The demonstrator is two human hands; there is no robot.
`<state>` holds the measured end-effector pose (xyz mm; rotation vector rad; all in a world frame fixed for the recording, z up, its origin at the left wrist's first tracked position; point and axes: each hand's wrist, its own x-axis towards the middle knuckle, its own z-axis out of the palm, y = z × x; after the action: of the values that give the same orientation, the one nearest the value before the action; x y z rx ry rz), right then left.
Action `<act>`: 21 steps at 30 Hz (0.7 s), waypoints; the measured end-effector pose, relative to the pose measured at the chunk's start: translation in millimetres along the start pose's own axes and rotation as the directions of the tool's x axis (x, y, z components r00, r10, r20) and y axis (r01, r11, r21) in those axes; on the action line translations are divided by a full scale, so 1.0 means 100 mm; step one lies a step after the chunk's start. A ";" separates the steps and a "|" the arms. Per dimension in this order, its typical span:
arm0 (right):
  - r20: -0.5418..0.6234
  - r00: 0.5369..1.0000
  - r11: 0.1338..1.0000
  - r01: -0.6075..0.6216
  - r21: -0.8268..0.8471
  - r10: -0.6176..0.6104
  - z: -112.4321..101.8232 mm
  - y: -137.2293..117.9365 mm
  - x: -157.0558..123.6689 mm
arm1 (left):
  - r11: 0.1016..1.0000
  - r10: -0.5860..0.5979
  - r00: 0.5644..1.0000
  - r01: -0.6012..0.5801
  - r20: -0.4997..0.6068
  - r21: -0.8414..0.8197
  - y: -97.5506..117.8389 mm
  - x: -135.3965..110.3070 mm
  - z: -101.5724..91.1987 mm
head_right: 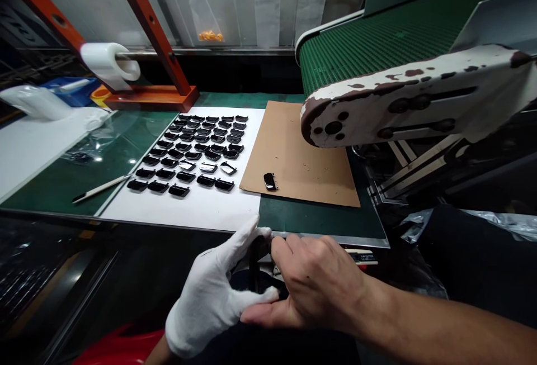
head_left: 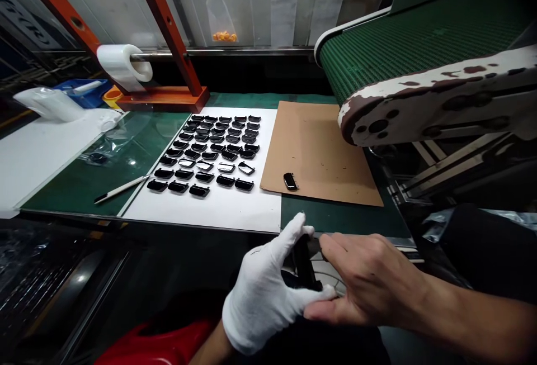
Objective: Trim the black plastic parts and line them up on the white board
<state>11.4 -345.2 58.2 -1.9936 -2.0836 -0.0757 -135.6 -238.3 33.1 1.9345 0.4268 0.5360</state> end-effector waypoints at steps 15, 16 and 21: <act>0.640 0.610 -0.493 -0.421 0.761 0.468 0.45 0.16 -0.60 | 0.843 -0.019 0.990 0.091 -0.140 0.529 -0.69 -0.02 -0.30; 0.676 0.574 -0.669 -0.275 0.691 0.462 0.60 0.11 -0.68 | 0.823 -0.039 0.987 0.120 -0.155 0.555 -0.75 -0.03 -0.34; 0.776 0.476 -0.862 -0.069 0.502 0.414 1.20 -0.29 -0.85 | 0.713 -0.133 0.967 0.247 -0.219 0.656 -1.00 0.08 -0.46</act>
<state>-32.3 -404.5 -72.7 -0.9320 0.3652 1.2925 -159.4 -159.4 -40.6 2.5154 1.0347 0.4225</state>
